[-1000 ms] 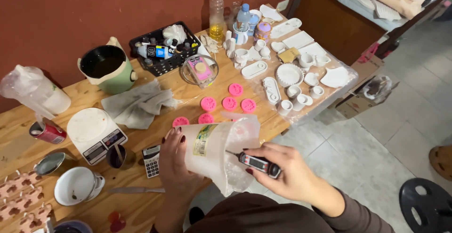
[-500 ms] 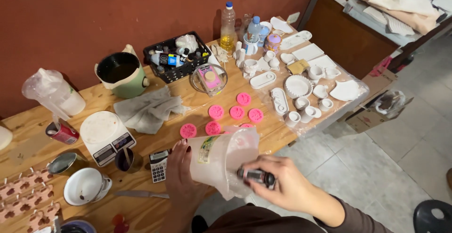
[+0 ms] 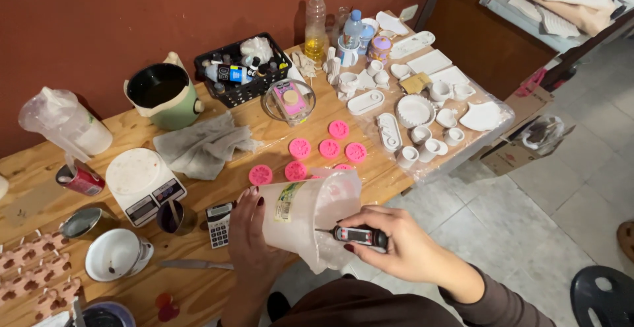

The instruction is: Measuring the temperature of liquid wax and pouring it into flower-shaped silicone molds.

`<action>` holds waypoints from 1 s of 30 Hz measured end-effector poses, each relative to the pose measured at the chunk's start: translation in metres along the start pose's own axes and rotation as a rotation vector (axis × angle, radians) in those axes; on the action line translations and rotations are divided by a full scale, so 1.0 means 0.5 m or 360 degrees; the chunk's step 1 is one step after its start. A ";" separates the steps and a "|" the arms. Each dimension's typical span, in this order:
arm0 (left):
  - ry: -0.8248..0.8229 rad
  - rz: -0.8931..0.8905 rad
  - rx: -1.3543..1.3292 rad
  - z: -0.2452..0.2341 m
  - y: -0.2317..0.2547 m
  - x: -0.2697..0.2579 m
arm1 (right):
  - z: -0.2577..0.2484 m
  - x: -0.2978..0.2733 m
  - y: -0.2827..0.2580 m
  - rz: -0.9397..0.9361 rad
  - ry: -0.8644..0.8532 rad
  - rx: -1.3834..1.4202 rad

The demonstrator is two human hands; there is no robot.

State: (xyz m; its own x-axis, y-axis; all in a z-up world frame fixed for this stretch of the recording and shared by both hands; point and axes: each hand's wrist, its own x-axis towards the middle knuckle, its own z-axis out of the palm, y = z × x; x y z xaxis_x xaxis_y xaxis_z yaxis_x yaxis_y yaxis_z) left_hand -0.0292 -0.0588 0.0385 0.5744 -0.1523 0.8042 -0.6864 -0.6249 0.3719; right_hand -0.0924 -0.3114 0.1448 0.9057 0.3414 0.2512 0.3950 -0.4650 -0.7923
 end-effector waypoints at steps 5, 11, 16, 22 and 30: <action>-0.0013 0.0001 -0.0024 -0.014 0.006 0.010 | -0.011 -0.003 0.003 0.0205 -0.0023 0.0040; -0.0026 0.0008 -0.0063 -0.017 0.010 0.011 | -0.006 -0.010 0.000 0.0273 0.0003 -0.0020; -0.0003 0.0027 -0.0062 -0.013 0.010 0.011 | 0.003 -0.020 0.005 0.0068 -0.0004 0.0031; 0.0000 0.0017 -0.0006 -0.010 0.000 -0.008 | 0.010 -0.018 -0.006 0.0152 0.0023 -0.0083; -0.0024 -0.0008 -0.0118 -0.013 -0.002 -0.016 | 0.017 -0.030 -0.001 0.0125 0.0059 -0.0105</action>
State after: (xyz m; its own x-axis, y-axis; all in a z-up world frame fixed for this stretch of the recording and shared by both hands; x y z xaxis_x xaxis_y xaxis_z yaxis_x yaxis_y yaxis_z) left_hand -0.0360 -0.0520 0.0345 0.5840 -0.1611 0.7956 -0.7144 -0.5674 0.4095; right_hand -0.1075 -0.3090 0.1367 0.9389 0.2718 0.2109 0.3305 -0.5423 -0.7724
